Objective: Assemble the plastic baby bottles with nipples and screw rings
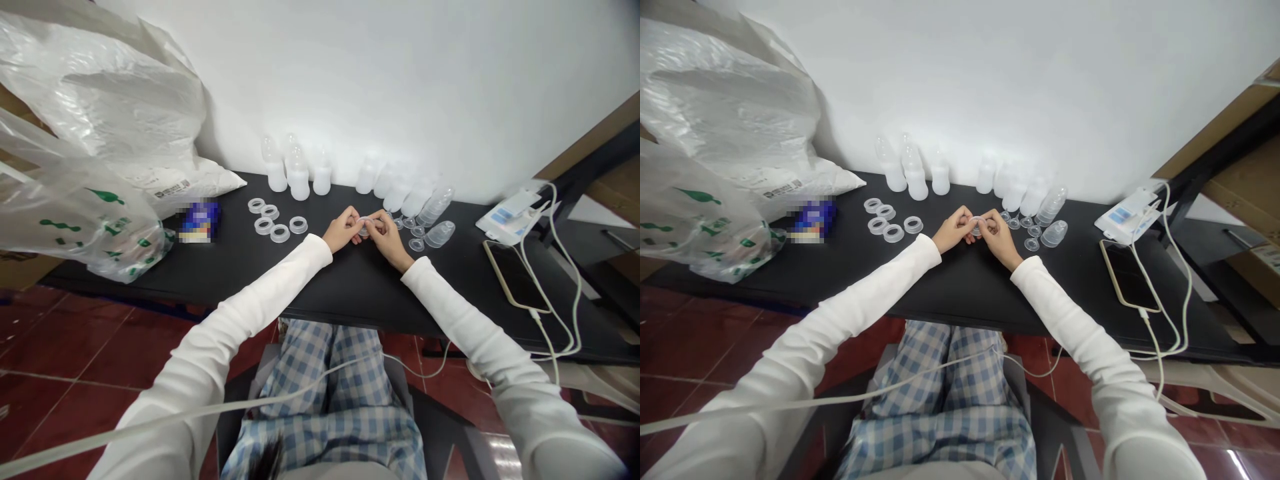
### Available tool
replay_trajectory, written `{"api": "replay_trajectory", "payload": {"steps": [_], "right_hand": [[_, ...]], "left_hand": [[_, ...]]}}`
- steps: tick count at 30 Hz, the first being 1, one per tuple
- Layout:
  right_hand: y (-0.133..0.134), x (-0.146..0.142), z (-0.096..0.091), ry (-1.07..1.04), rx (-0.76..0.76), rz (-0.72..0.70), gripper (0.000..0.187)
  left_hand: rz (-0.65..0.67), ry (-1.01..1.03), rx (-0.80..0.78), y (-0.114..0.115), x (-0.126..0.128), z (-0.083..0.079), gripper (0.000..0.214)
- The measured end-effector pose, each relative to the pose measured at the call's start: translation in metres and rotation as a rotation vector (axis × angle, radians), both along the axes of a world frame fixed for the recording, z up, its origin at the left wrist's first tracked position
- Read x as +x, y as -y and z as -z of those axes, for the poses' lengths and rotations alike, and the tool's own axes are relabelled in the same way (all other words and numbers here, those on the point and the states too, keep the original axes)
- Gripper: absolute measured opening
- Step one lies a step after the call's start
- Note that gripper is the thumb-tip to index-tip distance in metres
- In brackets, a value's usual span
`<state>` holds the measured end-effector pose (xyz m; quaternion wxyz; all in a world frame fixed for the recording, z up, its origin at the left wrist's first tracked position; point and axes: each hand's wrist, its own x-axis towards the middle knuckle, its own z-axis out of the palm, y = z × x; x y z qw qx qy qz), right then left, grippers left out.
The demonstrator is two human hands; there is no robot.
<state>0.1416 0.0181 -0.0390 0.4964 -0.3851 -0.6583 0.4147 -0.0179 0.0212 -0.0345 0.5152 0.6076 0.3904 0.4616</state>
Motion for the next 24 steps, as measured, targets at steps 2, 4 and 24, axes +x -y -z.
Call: {"api": "replay_trajectory", "payload": {"steps": [2,4,24], "right_hand": [[0.0,0.0,-0.001,0.013,0.004,-0.003,0.047],[0.001,0.001,-0.001,0.028,0.018,-0.005,0.047],[-0.008,0.01,0.004,0.024,-0.043,-0.029,0.048]], "left_hand": [[-0.006,-0.027,0.017,0.001,-0.001,-0.001,0.025],[-0.016,-0.054,0.037,0.002,-0.002,-0.003,0.027],[-0.05,0.049,-0.045,-0.001,-0.001,-0.003,0.026]]}}
